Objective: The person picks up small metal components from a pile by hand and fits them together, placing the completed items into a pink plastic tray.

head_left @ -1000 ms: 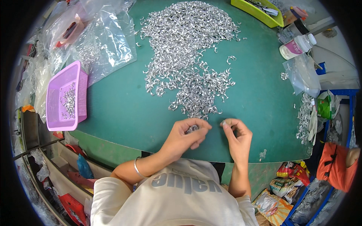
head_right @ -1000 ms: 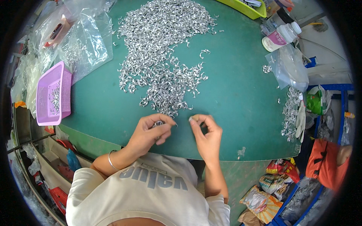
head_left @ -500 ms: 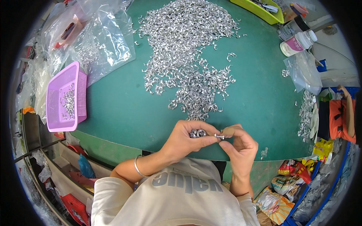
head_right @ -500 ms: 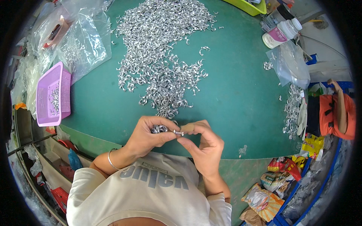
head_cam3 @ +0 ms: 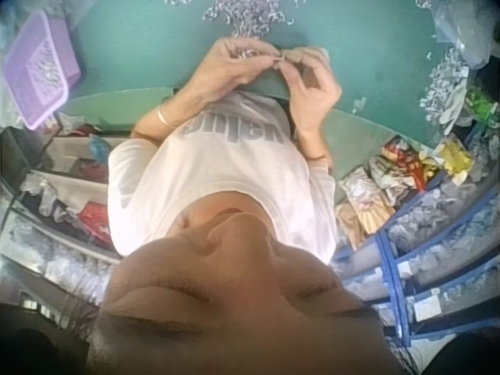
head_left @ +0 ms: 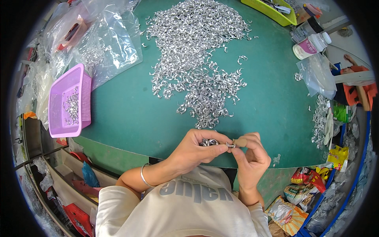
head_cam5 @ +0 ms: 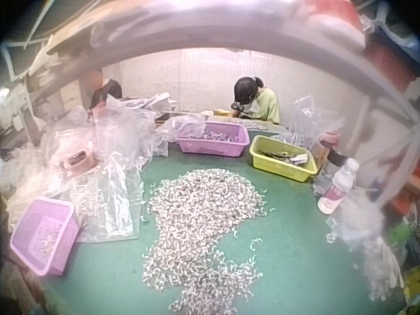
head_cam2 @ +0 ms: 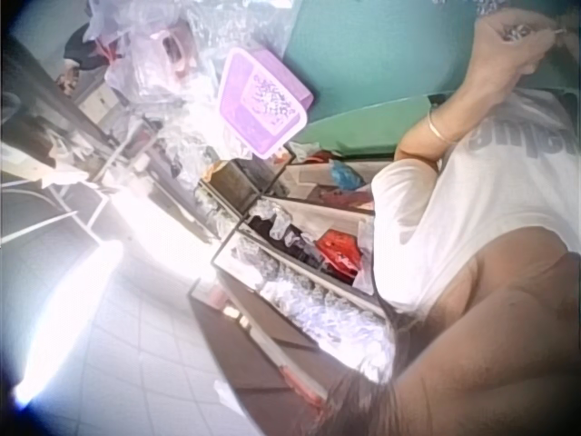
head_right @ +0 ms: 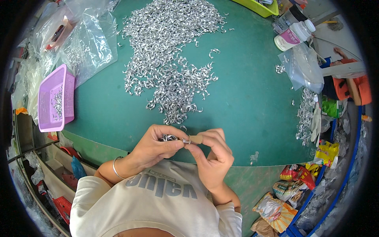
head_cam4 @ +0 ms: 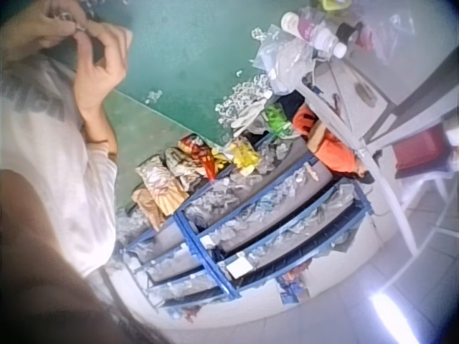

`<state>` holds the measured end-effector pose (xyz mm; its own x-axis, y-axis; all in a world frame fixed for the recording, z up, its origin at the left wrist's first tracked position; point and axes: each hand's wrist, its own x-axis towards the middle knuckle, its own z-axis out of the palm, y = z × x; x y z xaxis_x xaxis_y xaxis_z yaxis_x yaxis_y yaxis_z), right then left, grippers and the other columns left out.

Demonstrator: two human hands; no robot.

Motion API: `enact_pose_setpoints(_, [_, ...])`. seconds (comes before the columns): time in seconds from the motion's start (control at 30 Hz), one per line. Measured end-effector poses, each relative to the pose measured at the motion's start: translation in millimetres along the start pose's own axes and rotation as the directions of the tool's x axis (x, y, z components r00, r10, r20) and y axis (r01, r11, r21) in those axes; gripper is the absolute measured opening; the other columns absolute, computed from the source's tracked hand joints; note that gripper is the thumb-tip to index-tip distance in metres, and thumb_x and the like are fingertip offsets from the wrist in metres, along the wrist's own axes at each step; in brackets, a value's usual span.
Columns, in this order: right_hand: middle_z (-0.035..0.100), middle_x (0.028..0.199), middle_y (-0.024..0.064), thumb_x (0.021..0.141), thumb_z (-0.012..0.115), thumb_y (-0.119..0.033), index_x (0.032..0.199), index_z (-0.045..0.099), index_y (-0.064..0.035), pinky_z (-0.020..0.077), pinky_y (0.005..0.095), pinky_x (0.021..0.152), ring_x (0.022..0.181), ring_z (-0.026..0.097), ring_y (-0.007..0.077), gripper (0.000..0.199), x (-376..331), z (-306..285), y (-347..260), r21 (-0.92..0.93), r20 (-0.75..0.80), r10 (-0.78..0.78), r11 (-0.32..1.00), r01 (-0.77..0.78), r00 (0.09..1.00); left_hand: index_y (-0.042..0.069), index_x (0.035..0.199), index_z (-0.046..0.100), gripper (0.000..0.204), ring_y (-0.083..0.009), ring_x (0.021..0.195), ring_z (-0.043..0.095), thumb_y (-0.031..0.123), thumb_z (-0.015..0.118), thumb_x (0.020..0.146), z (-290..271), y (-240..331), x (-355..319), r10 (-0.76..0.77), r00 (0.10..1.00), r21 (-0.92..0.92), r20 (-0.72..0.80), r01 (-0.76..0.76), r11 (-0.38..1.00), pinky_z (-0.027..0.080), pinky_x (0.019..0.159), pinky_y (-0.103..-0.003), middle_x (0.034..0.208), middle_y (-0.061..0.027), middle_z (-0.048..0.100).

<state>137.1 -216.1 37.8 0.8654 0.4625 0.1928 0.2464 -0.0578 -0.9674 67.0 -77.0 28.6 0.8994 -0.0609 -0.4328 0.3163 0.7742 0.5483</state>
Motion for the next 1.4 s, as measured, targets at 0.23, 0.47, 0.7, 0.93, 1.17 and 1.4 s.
enact_pose_setpoints(0.23, [0.059, 0.074, 0.0092, 0.057, 0.073, 0.002, 0.074, 0.06, 0.0022, 0.039, 0.029, 0.061, 0.071, 0.049, 0.0211, 0.021, 0, -1, -3, -0.18, 0.018, -0.132, 0.975, 0.134, 0.991, -0.003, 0.095, 0.061, 0.015, -0.0012, 0.049, 0.031, 0.006, 0.058, 0.083, 1, -2, 0, -0.012, 0.999, -0.048, 0.03, 0.014, 0.999, 0.02, 0.041, -0.019, 0.063, 0.0018, 0.05])
enact_pose_setpoints(0.47, [0.056, 0.078, 0.0089, 0.066, 0.067, 0.005, 0.079, 0.057, 0.0022, 0.0381, 0.0266, 0.066, 0.074, 0.049, 0.0182, 0.017, -2, -1, -3, -0.012, -0.01, 0.001, 1.0, -0.001, 1.0, -0.001, 0.091, 0.063, 0.014, -0.002, 0.053, 0.038, 0.009, 0.06, 0.082, 0, -1, 0, -0.044, 0.999, 0.077, 0.03, 0.041, 0.996, 0.027, 0.043, -0.018, 0.072, -0.0026, 0.058])
enact_pose_setpoints(0.7, [0.054, 0.085, 0.0065, 0.081, 0.056, 0.002, 0.088, 0.052, 0.0036, 0.0383, 0.0255, 0.073, 0.08, 0.048, 0.0124, 0.008, -9, -6, 7, 0.449, 0.175, 0.299, 0.824, -0.346, 0.938, -0.002, 0.083, 0.064, 0.013, -0.0039, 0.056, 0.043, 0.009, 0.065, 0.077, 4, -5, 1, 0.334, 0.942, 0.371, 0.029, -0.32, 0.872, 0.032, 0.046, -0.018, 0.075, -0.0048, 0.059])
enact_pose_setpoints(0.93, [0.055, 0.087, 0.0074, 0.084, 0.051, 0.001, 0.093, 0.052, 0.0035, 0.0401, 0.025, 0.073, 0.082, 0.051, 0.0123, 0.01, -10, 5, 2, 0.619, 0.196, 0.363, 0.675, -0.402, 0.911, -0.003, 0.08, 0.064, 0.01, -0.011, 0.065, 0.055, 0.003, 0.067, 0.073, 3, -8, 3, 0.448, 0.893, 0.477, 0.036, -0.409, 0.778, 0.043, 0.056, -0.021, 0.077, -0.0093, 0.062])
enact_pose_setpoints(1.17, [0.056, 0.089, 0.0075, 0.084, 0.049, 0.002, 0.096, 0.052, 0.0031, 0.0429, 0.0257, 0.071, 0.079, 0.053, 0.0123, 0.012, -12, 3, 2, 0.721, 0.288, 0.496, 0.451, -0.526, 0.819, -0.004, 0.078, 0.064, 0.008, -0.0122, 0.067, 0.057, -0.002, 0.067, 0.071, 9, -6, 1, 0.505, 0.862, 0.472, 0.028, -0.457, 0.754, 0.044, 0.058, -0.023, 0.077, -0.01, 0.062])
enact_pose_setpoints(1.4, [0.06, 0.086, 0.0076, 0.077, 0.059, 0.002, 0.092, 0.057, 0.0015, 0.0416, 0.0244, 0.07, 0.076, 0.052, 0.0116, 0.015, 5, -5, 22, 0.202, -0.024, 0.363, 0.914, -0.351, 0.932, -0.004, 0.08, 0.055, 0.009, -0.0074, 0.054, 0.04, 0.004, 0.057, 0.077, -3, 2, -2, 0.059, 0.994, 0.058, -0.092, -0.054, 0.997, 0.031, 0.044, -0.019, 0.078, -0.0087, 0.053])
